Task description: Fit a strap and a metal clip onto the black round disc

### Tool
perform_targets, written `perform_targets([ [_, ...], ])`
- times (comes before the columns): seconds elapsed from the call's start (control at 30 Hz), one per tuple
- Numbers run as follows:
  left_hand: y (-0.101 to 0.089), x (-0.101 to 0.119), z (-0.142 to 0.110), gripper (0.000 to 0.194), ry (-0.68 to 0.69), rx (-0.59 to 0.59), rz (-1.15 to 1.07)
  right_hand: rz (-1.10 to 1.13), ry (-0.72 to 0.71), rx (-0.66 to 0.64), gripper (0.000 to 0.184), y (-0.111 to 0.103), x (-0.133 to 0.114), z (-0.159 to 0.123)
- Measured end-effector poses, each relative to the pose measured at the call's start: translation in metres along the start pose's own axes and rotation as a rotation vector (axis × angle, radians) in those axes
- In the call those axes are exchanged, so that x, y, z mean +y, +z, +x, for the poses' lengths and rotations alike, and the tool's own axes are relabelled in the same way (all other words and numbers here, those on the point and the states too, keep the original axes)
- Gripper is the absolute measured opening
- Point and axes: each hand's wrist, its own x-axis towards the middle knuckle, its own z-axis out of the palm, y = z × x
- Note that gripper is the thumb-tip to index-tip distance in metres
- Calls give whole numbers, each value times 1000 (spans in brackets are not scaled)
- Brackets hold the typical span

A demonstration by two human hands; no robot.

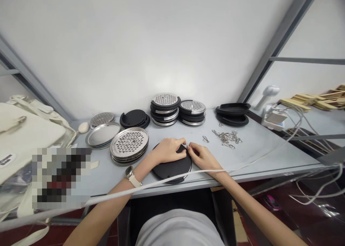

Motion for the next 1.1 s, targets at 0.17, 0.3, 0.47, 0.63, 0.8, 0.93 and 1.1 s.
perform_targets([
  [0.17,1,-1,0,17,14,10,-17,18,9,5,28,0,1,-1],
  [0.3,1,-1,1,19,-4,5,-15,40,14,12,28,0,1,-1],
  [0.47,1,-1,0,21,-13,2,-9,70,28,26,28,0,1,-1],
  [0.63,2,-2,0,20,-3,13,-12,99,40,29,28,0,1,0],
  [0.8,1,0,0,20,-19,15,3,120,31,50,28,0,1,0],
  [0.93,1,1,0,23,-35,12,17,112,23,40,27,-1,1,0],
  [1.1,2,0,0,28,-25,31,14,75,28,18,28,-1,1,0],
])
